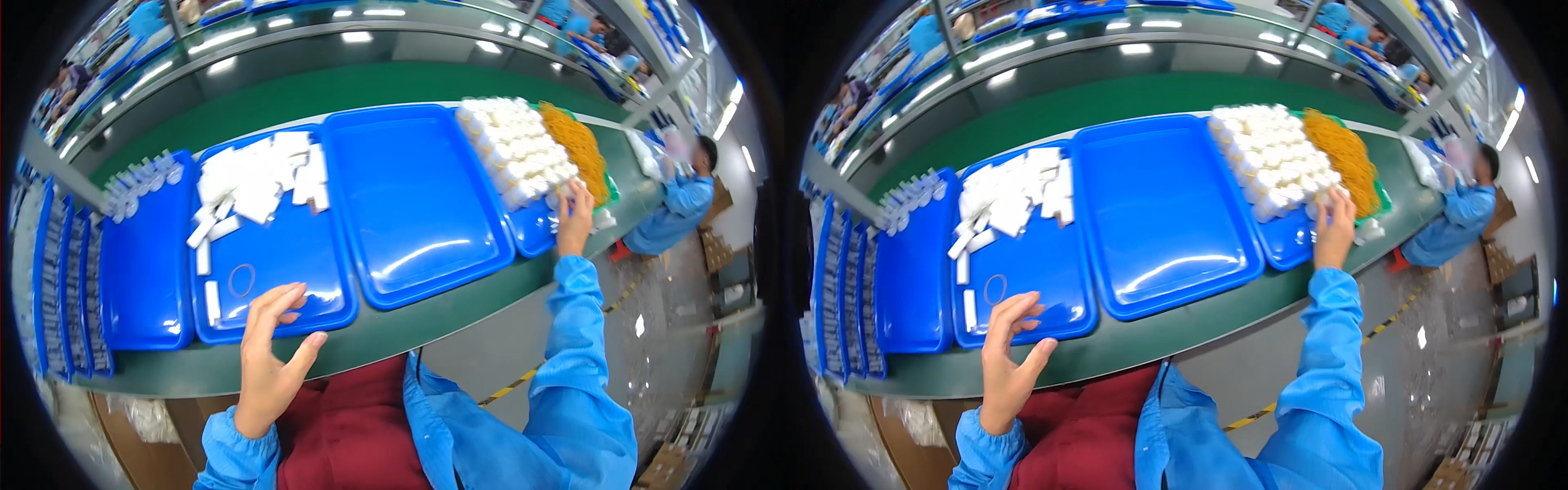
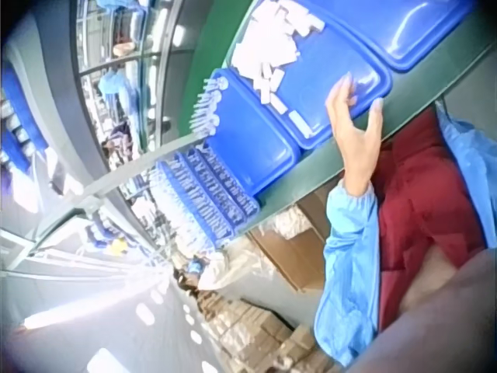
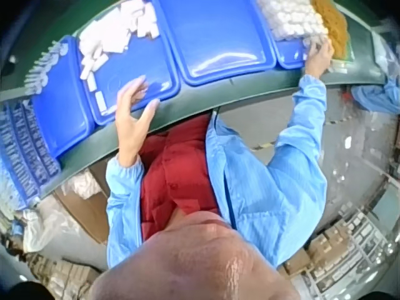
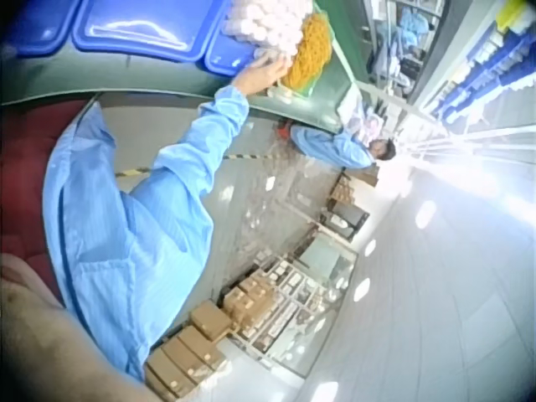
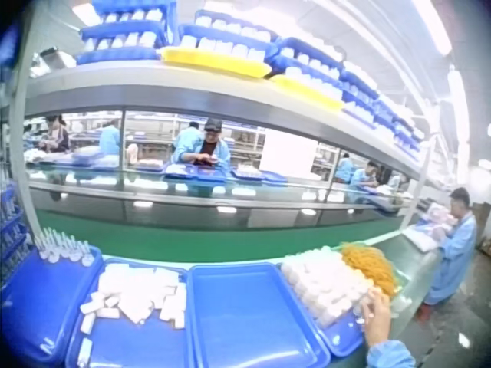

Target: Assemble small plastic components at a production workbench.

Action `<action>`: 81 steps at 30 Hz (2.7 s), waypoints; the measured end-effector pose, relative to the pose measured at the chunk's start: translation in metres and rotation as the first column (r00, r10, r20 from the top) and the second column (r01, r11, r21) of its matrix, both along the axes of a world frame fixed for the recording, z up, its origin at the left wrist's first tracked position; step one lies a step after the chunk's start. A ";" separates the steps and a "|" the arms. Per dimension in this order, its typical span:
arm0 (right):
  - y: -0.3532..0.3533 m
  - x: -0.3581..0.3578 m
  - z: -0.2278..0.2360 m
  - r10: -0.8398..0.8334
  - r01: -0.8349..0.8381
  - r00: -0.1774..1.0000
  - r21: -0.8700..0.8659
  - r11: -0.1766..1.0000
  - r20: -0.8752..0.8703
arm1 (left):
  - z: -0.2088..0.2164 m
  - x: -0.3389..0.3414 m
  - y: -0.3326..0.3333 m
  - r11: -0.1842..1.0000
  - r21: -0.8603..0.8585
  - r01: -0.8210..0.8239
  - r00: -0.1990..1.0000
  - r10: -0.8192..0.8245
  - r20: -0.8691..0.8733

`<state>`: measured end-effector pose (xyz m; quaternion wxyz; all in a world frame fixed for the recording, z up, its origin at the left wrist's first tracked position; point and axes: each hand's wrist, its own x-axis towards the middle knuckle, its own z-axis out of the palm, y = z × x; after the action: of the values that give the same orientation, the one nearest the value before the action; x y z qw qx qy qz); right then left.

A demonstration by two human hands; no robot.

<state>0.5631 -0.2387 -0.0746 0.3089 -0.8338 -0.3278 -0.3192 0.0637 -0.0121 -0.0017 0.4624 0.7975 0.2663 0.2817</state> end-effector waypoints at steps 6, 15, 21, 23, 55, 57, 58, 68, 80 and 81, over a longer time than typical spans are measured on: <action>-0.030 0.017 -0.001 0.003 0.005 0.999 -0.210 0.978 0.034 | -0.009 -0.017 0.011 0.998 0.001 -0.056 0.998 0.056 0.033; 0.170 -0.194 0.086 0.609 -0.610 0.789 0.015 0.792 -0.076 | -0.004 -0.047 0.028 0.985 -0.024 -0.172 0.985 0.173 0.029; 0.303 -0.303 0.049 0.842 -0.832 0.521 -0.305 0.464 -0.141 | 0.003 -0.049 0.044 0.989 0.144 -0.041 0.999 0.042 -0.003; 0.313 -0.309 0.040 0.818 -0.780 0.561 -0.409 0.473 -0.125 | 0.007 -0.057 0.058 0.975 0.212 -0.059 0.998 0.064 -0.019; 0.206 -0.330 0.070 0.700 -0.680 -0.188 0.605 0.414 -0.689 | 0.032 -0.079 0.052 0.986 0.163 -0.026 0.998 0.015 0.069; 0.208 -0.336 0.066 0.693 -0.629 -0.190 0.628 0.458 -0.696 | 0.013 -0.075 0.020 0.985 -0.161 0.061 0.983 -0.031 0.183; 0.208 -0.336 0.066 0.683 -0.624 -0.177 0.618 0.479 -0.708 | 0.007 -0.072 0.008 0.951 -0.294 0.093 0.971 -0.021 0.239; 0.193 -0.330 0.064 0.709 -0.722 -0.093 0.537 0.436 -0.699 | 0.004 -0.069 -0.015 0.933 -0.343 0.114 0.956 -0.010 0.293; 0.205 -0.368 0.079 0.917 -0.972 -0.104 0.236 -0.011 -0.384 | -0.017 -0.083 -0.028 0.957 0.205 -0.206 0.946 0.141 0.293; 0.221 -0.365 0.072 0.923 -0.979 -0.124 0.199 -0.053 -0.365 | -0.016 -0.085 -0.024 0.950 0.207 -0.234 0.941 0.169 0.292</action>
<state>0.1982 -0.0178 -0.0029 0.4421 -0.3975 -0.7779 0.2033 -0.0214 -0.0359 -0.0181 0.3635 0.7696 0.2454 0.4641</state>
